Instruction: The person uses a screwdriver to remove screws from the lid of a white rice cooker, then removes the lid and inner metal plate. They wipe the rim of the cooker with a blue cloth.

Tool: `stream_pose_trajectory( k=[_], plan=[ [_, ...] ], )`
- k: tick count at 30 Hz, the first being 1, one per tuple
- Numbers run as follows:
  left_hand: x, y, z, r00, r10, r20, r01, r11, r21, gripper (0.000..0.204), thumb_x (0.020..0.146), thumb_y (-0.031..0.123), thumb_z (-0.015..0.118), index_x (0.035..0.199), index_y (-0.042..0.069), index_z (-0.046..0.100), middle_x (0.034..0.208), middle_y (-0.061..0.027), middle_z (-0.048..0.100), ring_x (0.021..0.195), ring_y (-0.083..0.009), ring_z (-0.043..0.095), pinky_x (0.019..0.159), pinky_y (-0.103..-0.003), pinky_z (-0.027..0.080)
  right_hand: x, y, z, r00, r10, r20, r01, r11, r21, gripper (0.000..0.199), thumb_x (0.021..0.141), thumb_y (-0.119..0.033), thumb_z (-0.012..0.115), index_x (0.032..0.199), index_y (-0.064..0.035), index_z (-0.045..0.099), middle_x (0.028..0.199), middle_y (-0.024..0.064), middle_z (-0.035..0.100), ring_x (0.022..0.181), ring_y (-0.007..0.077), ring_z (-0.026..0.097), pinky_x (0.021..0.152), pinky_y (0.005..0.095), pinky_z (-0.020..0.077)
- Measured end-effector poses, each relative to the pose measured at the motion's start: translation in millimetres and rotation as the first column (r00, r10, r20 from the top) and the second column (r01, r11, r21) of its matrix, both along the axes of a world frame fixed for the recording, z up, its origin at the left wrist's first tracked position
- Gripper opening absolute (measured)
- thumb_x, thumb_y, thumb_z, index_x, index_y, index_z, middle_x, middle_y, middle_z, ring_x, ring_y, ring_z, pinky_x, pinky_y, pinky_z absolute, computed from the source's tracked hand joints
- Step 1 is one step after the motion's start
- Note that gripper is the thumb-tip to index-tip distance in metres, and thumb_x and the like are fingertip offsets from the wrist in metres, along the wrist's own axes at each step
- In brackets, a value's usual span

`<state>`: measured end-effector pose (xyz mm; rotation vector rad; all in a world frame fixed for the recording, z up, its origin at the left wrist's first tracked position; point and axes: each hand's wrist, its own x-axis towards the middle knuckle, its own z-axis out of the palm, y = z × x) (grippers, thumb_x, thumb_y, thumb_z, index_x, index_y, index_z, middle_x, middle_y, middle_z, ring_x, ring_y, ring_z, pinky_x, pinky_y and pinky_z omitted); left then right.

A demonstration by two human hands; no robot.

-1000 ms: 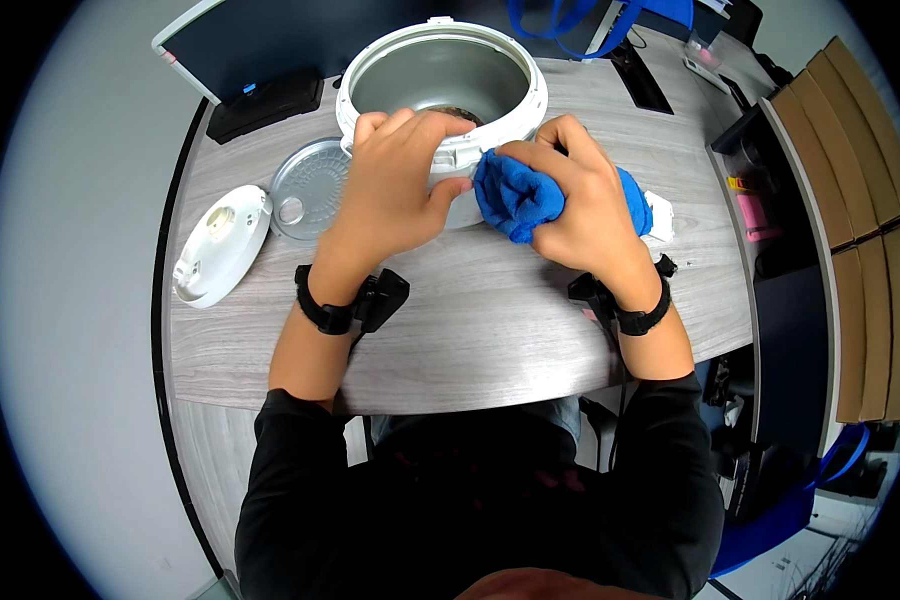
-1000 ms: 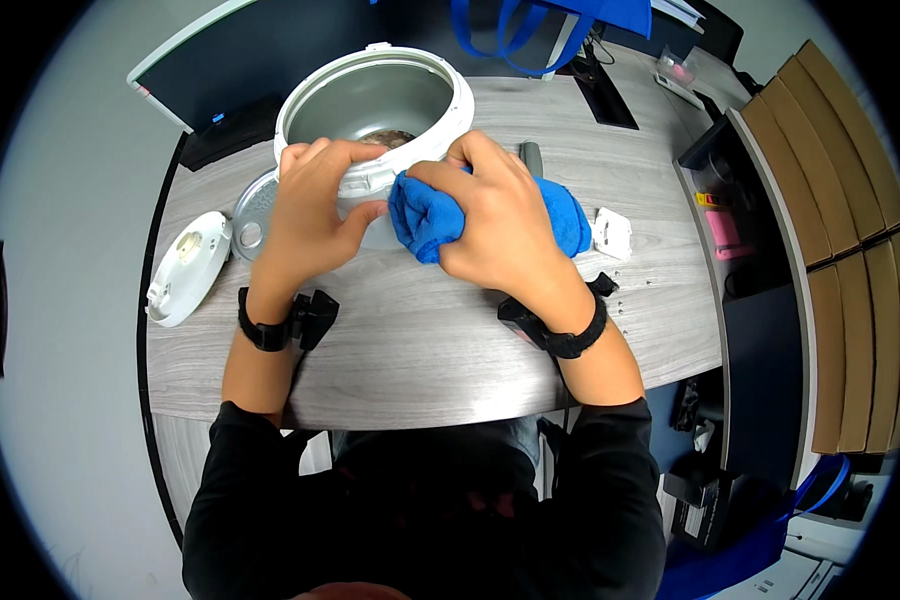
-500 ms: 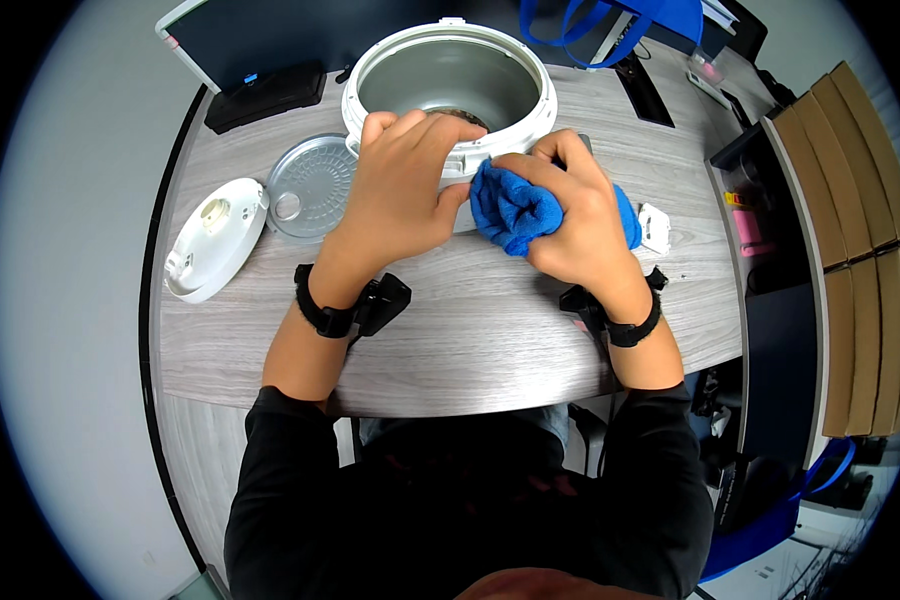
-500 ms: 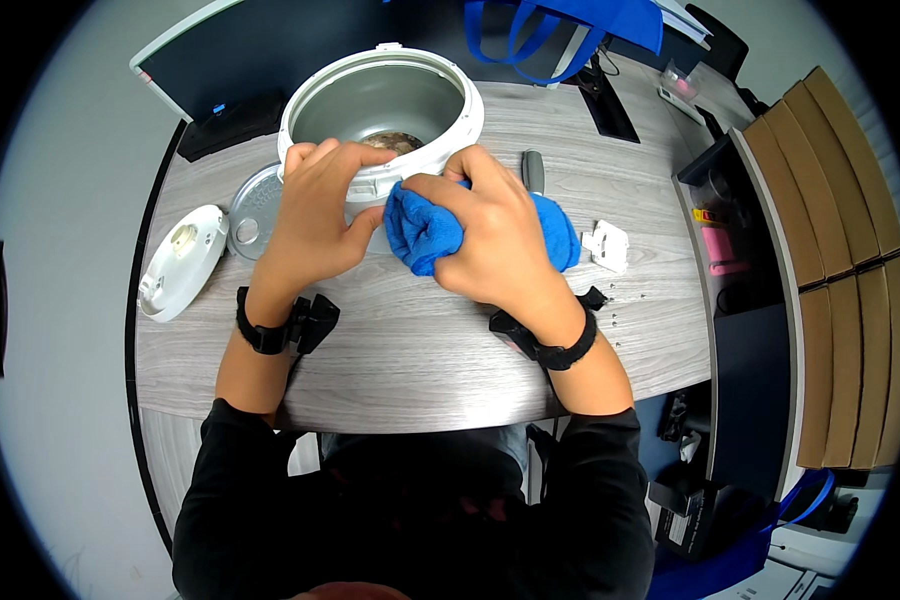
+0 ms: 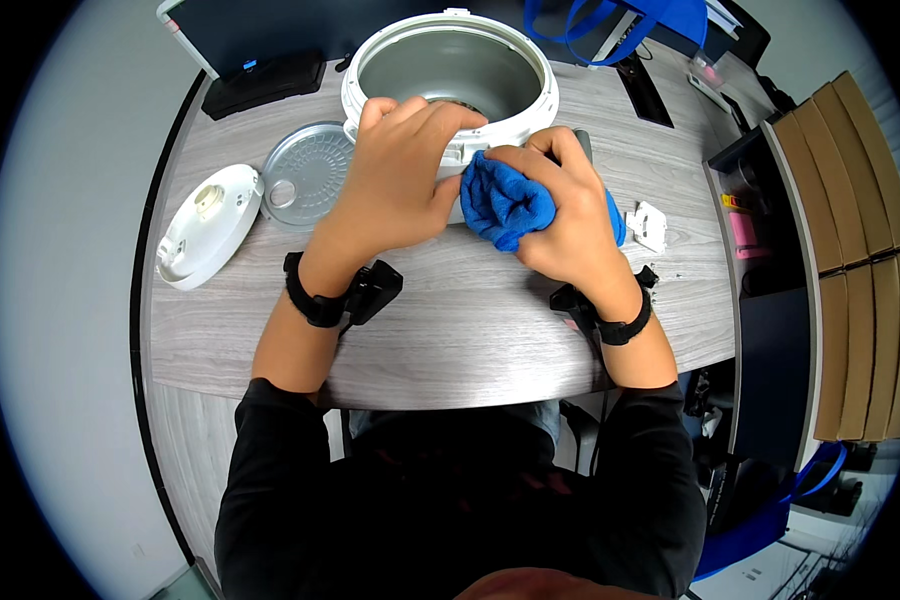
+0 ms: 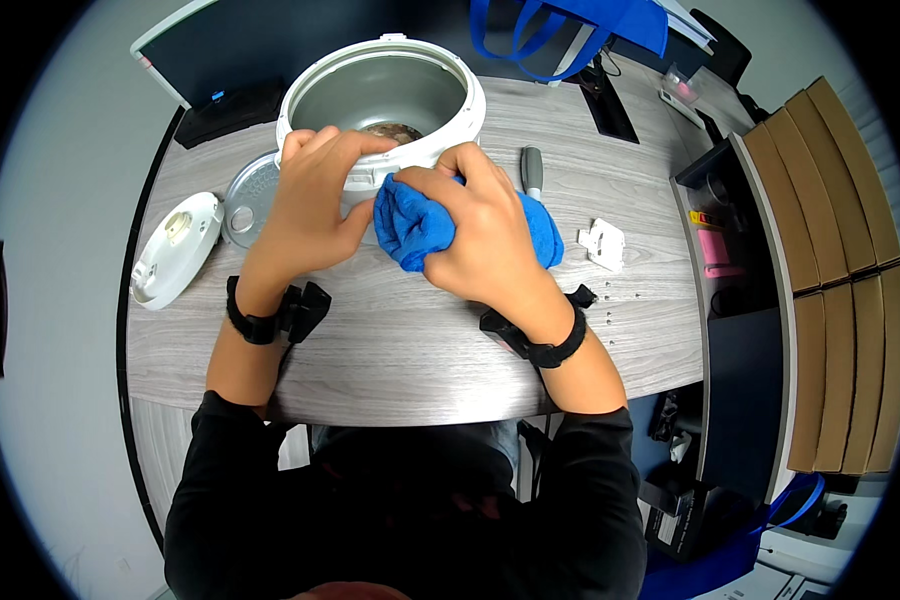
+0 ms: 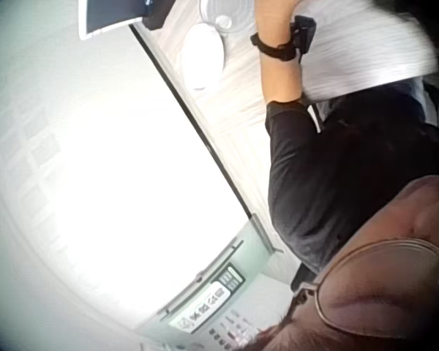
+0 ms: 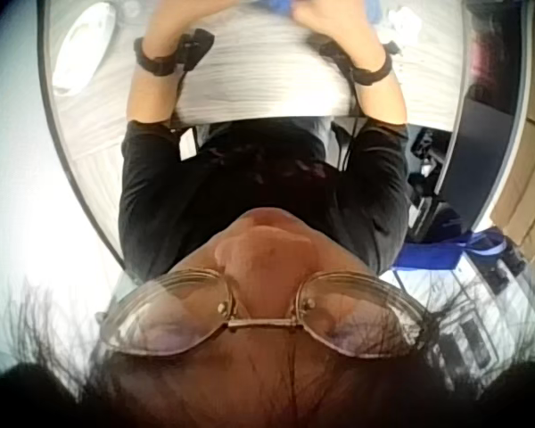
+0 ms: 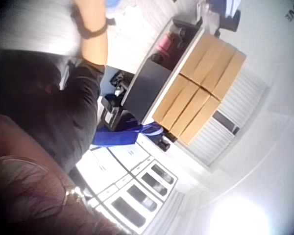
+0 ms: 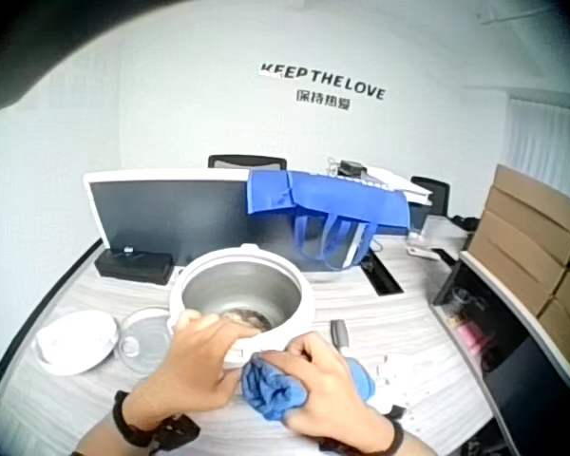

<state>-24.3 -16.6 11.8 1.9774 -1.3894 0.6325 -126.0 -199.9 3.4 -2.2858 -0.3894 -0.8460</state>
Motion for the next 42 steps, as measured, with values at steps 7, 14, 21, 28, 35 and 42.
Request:
stream_pose_trajectory(
  k=[7,14,21,28,35,42],
  plan=[
    [2.0,1.7,0.6,1.0,-0.006,-0.023,0.007,0.999,0.044,0.05,0.069,0.001,0.068,0.118,0.008,0.063,0.107,-0.0039,0.069,0.091,-0.0221,0.057,0.089,-0.036,0.034,2.5,4.4,-4.3,0.997,0.065,-0.033,-0.061,0.993,0.102,0.061,0.054,0.006,0.072,0.112,-0.0127,0.071,0.098,0.0074,0.055,0.086,0.0275,0.061,0.072,0.0366,0.0516],
    [1.6,5.4,3.7,0.997,-0.023,-0.076,0.026,0.999,0.044,0.046,0.072,0.007,0.075,0.117,0.008,0.064,0.105,-0.0048,0.069,0.09,-0.0223,0.056,0.088,-0.036,0.034,0.0,-9.2,9.9,0.996,-0.014,-0.089,0.007,0.997,-0.078,0.057,0.051,0.006,0.071,0.105,-0.0139,0.075,0.097,0.008,0.054,0.083,0.0293,0.059,0.072,0.0358,0.0493],
    [2.1,-1.4,-2.6,1.0,0.012,0.017,-0.012,1.0,-0.002,0.045,0.074,0.017,0.078,0.115,0.009,0.064,0.098,-0.0022,0.067,0.083,-0.0208,0.055,0.084,-0.036,0.034,-0.2,-25.5,10.5,0.997,-0.04,-0.067,0.036,0.998,-0.056,0.056,0.052,0.006,0.069,0.105,-0.0132,0.074,0.093,0.0083,0.054,0.085,0.031,0.057,0.073,0.0373,0.049],
    [-5.0,-9.6,-6.8,0.986,0.104,0.133,-0.106,0.994,0.001,0.044,0.072,0.018,0.077,0.112,0.008,0.062,0.094,-0.0024,0.063,0.087,-0.0207,0.055,0.083,-0.037,0.035,4.8,-18.0,0.1,0.999,-0.028,0.016,0.029,0.999,-0.03,0.057,0.05,0.007,0.069,0.104,-0.0117,0.073,0.093,0.0082,0.054,0.086,0.0299,0.056,0.072,0.0368,0.0474],
    [-1.4,-7.0,-8.3,0.985,0.08,0.155,-0.078,0.997,-0.018,0.048,0.074,0.026,0.081,0.115,0.008,0.063,0.091,-0.0018,0.062,0.084,-0.0215,0.054,0.081,-0.036,0.036,3.9,-26.5,7.1,0.999,-0.035,-0.038,0.034,0.999,-0.035,0.059,0.051,0.008,0.069,0.105,-0.0137,0.074,0.094,0.0078,0.055,0.085,0.0298,0.057,0.074,0.0367,0.0488],
    [-1.0,-7.5,-6.1,0.994,0.079,0.075,-0.077,0.997,-0.021,0.046,0.071,0.022,0.084,0.11,0.009,0.065,0.091,-0.0024,0.064,0.083,-0.0215,0.055,0.081,-0.036,0.035,5.3,-30.0,6.6,0.999,-0.033,-0.038,0.031,0.998,-0.051,0.055,0.054,0.006,0.07,0.105,-0.014,0.074,0.096,0.0083,0.056,0.086,0.0303,0.059,0.073,0.0366,0.0503]
  ],
)
